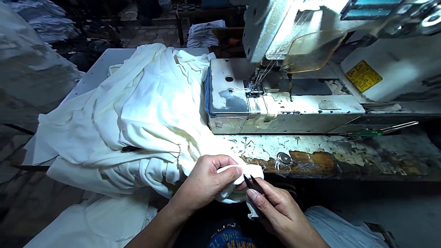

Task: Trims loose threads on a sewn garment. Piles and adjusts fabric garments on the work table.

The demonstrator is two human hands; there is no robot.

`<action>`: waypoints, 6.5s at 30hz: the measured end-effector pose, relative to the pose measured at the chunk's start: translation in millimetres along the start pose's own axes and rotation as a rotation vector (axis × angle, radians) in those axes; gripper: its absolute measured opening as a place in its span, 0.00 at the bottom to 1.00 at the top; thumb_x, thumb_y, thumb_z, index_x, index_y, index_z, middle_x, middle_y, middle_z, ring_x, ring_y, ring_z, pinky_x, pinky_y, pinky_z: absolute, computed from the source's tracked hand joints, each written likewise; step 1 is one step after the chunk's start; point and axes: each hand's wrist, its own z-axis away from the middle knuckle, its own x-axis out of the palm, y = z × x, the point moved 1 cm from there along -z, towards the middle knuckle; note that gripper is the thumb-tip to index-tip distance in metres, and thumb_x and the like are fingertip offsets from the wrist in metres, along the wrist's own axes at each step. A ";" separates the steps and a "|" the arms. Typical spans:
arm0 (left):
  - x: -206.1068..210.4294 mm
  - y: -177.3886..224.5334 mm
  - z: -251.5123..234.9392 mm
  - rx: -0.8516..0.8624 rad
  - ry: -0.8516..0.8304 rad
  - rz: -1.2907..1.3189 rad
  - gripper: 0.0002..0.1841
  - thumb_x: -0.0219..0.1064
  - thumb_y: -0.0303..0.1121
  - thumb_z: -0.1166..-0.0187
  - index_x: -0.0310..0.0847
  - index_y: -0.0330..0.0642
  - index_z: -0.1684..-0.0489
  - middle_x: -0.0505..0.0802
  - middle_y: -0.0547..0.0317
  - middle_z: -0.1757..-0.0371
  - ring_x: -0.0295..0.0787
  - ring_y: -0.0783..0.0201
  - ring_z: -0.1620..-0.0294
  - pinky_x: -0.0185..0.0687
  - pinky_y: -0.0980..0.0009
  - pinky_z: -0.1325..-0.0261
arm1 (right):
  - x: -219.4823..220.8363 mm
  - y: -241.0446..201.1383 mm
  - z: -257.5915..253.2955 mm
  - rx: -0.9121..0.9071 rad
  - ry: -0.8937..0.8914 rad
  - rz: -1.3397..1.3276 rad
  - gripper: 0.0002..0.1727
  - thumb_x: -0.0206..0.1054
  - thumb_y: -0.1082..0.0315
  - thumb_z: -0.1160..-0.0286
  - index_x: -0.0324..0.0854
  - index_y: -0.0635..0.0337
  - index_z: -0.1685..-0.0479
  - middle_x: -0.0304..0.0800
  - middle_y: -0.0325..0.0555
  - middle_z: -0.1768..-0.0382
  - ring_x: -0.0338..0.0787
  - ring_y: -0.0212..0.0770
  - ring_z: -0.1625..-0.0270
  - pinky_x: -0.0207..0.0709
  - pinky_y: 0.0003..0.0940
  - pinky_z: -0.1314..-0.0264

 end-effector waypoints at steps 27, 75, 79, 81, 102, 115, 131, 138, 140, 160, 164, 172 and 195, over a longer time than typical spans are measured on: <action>-3.2 4.3 7.5 0.046 0.077 0.012 0.08 0.66 0.29 0.22 0.89 0.45 0.72 0.85 0.77 0.79 0.79 0.85 0.77 0.75 0.87 0.71 | 7.3 -11.1 1.7 -0.005 0.054 0.050 0.19 0.49 0.62 0.06 0.84 0.64 0.44 0.80 0.33 0.75 0.71 0.16 0.83 0.70 0.12 0.81; -3.4 -8.8 24.8 0.042 0.277 0.423 0.13 0.49 0.21 0.24 0.77 0.50 0.66 0.87 0.71 0.72 0.86 0.78 0.70 0.85 0.80 0.63 | -25.5 5.6 -26.3 0.071 0.145 -0.607 0.02 0.71 0.64 0.22 0.88 0.48 0.58 0.84 0.24 0.78 0.68 0.12 0.85 0.61 0.09 0.86; -37.0 -21.5 35.2 0.214 0.367 0.137 0.14 0.52 0.21 0.25 0.77 0.56 0.68 0.82 0.79 0.71 0.79 0.85 0.71 0.77 0.88 0.67 | -44.2 20.8 -30.5 0.205 0.288 -0.548 0.07 0.67 0.76 0.27 0.84 0.51 0.65 0.85 0.29 0.82 0.66 0.15 0.91 0.59 0.11 0.91; -48.7 -29.4 39.8 0.210 0.361 -0.047 0.13 0.54 0.21 0.27 0.77 0.56 0.62 0.81 0.83 0.73 0.75 0.89 0.75 0.72 0.91 0.70 | -41.8 26.2 -30.5 0.242 0.210 -0.569 0.06 0.70 0.74 0.28 0.85 0.50 0.66 0.85 0.29 0.82 0.68 0.15 0.91 0.61 0.11 0.90; -10.8 -14.4 4.2 -0.093 -0.073 0.118 0.08 0.66 0.32 0.19 0.87 0.48 0.69 0.86 0.77 0.77 0.81 0.85 0.75 0.76 0.86 0.69 | -37.6 13.7 -4.9 -0.291 0.357 0.522 0.35 0.41 0.37 0.10 0.85 0.49 0.29 0.89 0.48 0.49 0.86 0.23 0.48 0.77 0.17 0.47; -1.2 -8.9 4.0 -0.043 -0.024 0.038 0.09 0.66 0.30 0.21 0.87 0.47 0.73 0.85 0.77 0.79 0.79 0.86 0.77 0.74 0.87 0.71 | -30.9 7.6 -4.2 -0.406 0.253 0.568 0.17 0.63 0.53 0.16 0.88 0.56 0.54 0.87 0.41 0.68 0.79 0.23 0.68 0.69 0.13 0.65; -3.8 -14.5 2.3 -0.099 -0.066 0.262 0.10 0.63 0.29 0.19 0.88 0.48 0.71 0.88 0.75 0.77 0.84 0.83 0.75 0.80 0.85 0.68 | -23.8 4.0 9.8 -0.289 0.202 0.012 0.19 0.66 0.51 0.17 0.78 0.43 0.32 0.85 0.20 0.41 0.81 0.12 0.40 0.76 0.10 0.37; 1.7 -11.4 3.7 -0.133 -0.058 0.295 0.10 0.63 0.28 0.20 0.89 0.46 0.70 0.91 0.71 0.75 0.86 0.81 0.73 0.83 0.83 0.65 | -2.4 10.0 -6.9 -0.377 0.443 0.420 0.10 0.71 0.62 0.26 0.88 0.61 0.58 0.85 0.40 0.68 0.77 0.17 0.68 0.68 0.05 0.64; 1.8 -11.2 4.6 -0.122 -0.062 0.261 0.10 0.64 0.28 0.20 0.89 0.46 0.70 0.90 0.72 0.75 0.86 0.81 0.73 0.82 0.83 0.65 | 1.0 10.8 -11.6 -0.397 0.458 0.428 0.08 0.70 0.65 0.30 0.88 0.62 0.64 0.83 0.41 0.72 0.76 0.18 0.71 0.67 0.05 0.67; 4.3 -7.2 12.0 0.158 -0.062 -0.104 0.07 0.71 0.34 0.22 0.90 0.42 0.67 0.87 0.74 0.70 0.79 0.88 0.69 0.73 0.90 0.65 | -33.5 16.2 -7.4 -0.088 0.120 -0.170 0.21 0.73 0.53 0.25 0.89 0.50 0.36 0.93 0.24 0.47 0.77 0.07 0.67 0.69 0.05 0.67; -2.5 -9.5 14.0 0.176 -0.012 -0.191 0.09 0.72 0.36 0.24 0.89 0.43 0.71 0.86 0.73 0.71 0.77 0.88 0.70 0.71 0.90 0.67 | -28.0 19.5 -13.4 0.024 0.113 -0.465 0.20 0.77 0.68 0.30 0.87 0.53 0.38 0.92 0.31 0.52 0.76 0.14 0.76 0.69 0.09 0.78; -1.1 -13.2 10.8 0.127 0.008 -0.154 0.07 0.70 0.34 0.24 0.90 0.43 0.70 0.87 0.75 0.71 0.79 0.88 0.70 0.73 0.90 0.66 | -23.9 9.0 -3.5 -0.177 0.397 -0.037 0.23 0.70 0.59 0.22 0.81 0.62 0.32 0.88 0.34 0.42 0.81 0.12 0.59 0.74 0.07 0.60; 8.5 -5.1 12.0 0.201 0.056 -0.218 0.08 0.69 0.34 0.23 0.91 0.41 0.69 0.88 0.73 0.71 0.78 0.88 0.70 0.71 0.91 0.66 | -0.9 -8.5 20.6 0.101 0.014 -0.035 0.17 0.51 0.65 0.08 0.84 0.64 0.41 0.82 0.34 0.73 0.73 0.16 0.82 0.71 0.13 0.79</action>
